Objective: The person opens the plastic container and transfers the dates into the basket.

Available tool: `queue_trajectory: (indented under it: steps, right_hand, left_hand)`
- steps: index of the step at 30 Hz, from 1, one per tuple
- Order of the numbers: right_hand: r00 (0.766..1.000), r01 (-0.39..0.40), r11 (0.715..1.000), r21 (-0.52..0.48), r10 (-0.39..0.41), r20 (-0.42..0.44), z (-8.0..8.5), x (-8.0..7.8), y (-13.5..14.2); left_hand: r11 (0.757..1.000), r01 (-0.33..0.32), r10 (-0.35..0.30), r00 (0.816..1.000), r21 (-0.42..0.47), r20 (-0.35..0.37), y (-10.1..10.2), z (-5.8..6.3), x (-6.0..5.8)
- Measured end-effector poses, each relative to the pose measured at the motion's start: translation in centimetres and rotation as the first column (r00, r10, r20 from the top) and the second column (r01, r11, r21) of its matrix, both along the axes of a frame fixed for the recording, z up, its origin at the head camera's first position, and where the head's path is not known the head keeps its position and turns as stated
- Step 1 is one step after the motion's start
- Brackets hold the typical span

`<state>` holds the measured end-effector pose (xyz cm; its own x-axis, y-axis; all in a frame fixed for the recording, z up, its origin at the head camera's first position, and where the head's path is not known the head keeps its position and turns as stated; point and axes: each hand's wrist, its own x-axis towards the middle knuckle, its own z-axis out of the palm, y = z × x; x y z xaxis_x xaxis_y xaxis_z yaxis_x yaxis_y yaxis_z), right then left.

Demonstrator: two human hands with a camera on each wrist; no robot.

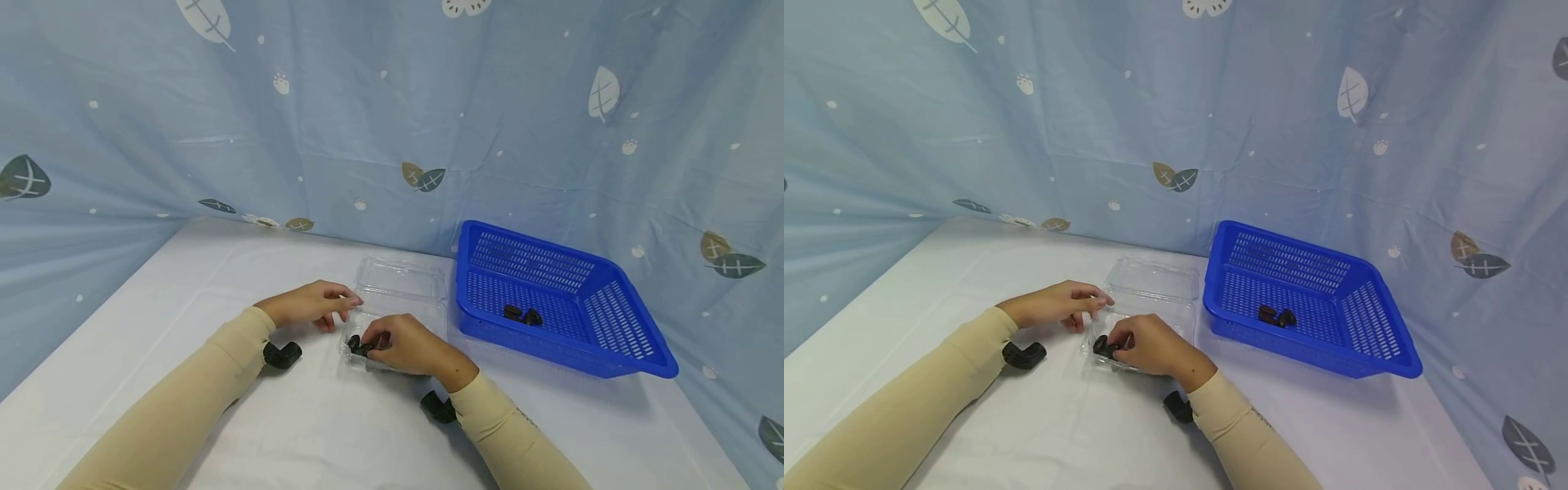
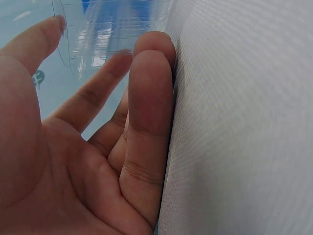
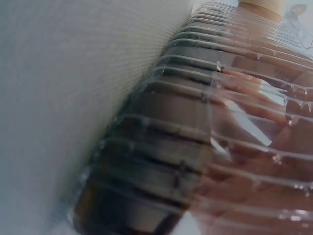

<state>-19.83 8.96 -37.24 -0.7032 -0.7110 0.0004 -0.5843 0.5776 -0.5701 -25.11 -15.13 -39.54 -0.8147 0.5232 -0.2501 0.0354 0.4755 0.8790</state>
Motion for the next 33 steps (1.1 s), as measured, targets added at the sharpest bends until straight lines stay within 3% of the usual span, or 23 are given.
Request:
queue_trajectory:
  steps: [7,19,26,33]
  right_hand:
    - [0.996,0.069,0.997,0.02,-0.068,-0.059,1.4,0.0,0.8]
    - [0.958,0.131,0.983,-0.131,-0.159,-0.237,4.6,0.4,3.2]
    - [0.901,0.273,0.932,-0.239,-0.334,-0.276,6.3,0.4,5.7]
    - [0.803,0.435,0.852,-0.291,-0.514,-0.302,7.2,-0.6,9.7]
  left_hand:
    - [1.0,-0.007,0.007,1.0,-0.004,0.003,0.1,0.1,0.0]
    - [1.0,-0.009,0.009,1.0,-0.008,0.01,0.1,-0.1,-0.2]
    - [1.0,-0.015,0.015,1.0,-0.005,0.004,0.2,-0.1,-0.1]
    - [1.0,-0.017,0.017,1.0,-0.002,0.002,0.3,0.0,0.1]
